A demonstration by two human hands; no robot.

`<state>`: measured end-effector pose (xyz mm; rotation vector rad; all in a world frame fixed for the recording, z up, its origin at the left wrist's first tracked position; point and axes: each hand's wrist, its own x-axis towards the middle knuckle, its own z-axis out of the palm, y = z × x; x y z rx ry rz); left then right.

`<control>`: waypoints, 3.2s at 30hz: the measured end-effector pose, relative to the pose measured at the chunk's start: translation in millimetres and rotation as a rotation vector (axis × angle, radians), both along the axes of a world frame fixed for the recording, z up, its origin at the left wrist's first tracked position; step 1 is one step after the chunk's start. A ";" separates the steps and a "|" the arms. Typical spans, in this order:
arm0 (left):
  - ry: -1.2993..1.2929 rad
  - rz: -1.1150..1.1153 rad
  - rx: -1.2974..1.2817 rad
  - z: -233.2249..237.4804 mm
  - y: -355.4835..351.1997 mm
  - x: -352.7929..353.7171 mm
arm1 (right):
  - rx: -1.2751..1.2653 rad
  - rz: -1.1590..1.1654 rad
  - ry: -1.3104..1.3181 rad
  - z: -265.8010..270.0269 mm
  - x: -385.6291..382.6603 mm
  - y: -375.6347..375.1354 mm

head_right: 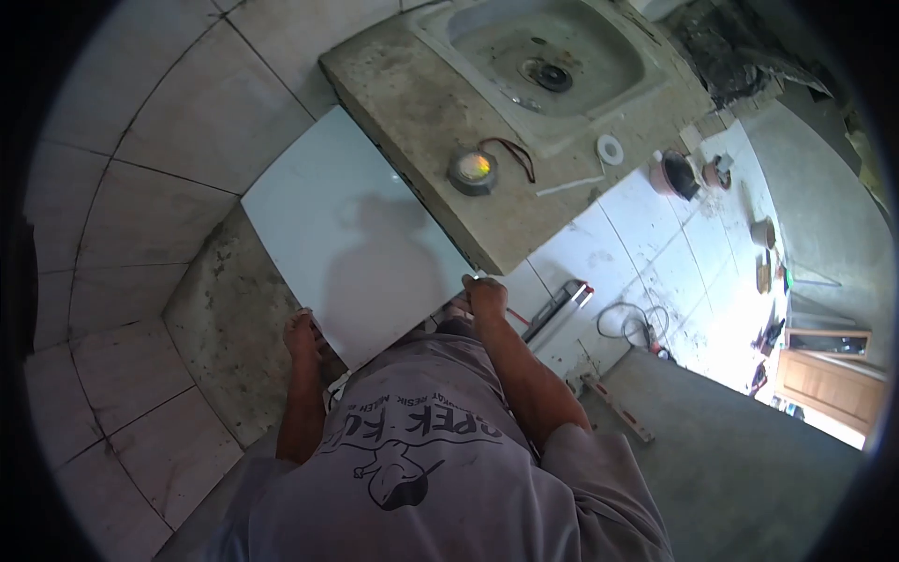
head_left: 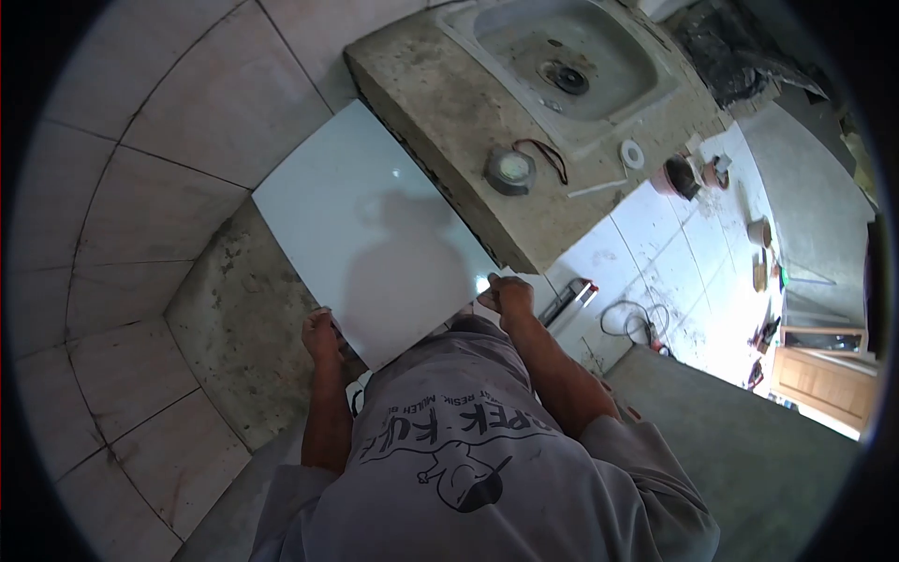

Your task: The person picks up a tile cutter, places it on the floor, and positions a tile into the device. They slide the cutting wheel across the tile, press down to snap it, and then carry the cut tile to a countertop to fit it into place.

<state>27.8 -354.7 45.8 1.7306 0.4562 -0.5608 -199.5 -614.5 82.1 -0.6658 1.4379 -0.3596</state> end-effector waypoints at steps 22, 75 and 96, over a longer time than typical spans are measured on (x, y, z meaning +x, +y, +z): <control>0.130 -0.092 0.118 23.6 -3.7 21.9 | 0.048 0.337 0.054 -7.8 -1.8 -8.9; 0.200 -0.180 0.073 37.5 3.8 21.0 | -0.082 0.191 -0.002 -12.3 -4.7 21.4; 0.190 -0.179 0.110 26.8 -1.5 25.1 | -0.123 0.183 0.057 -7.3 -1.0 14.2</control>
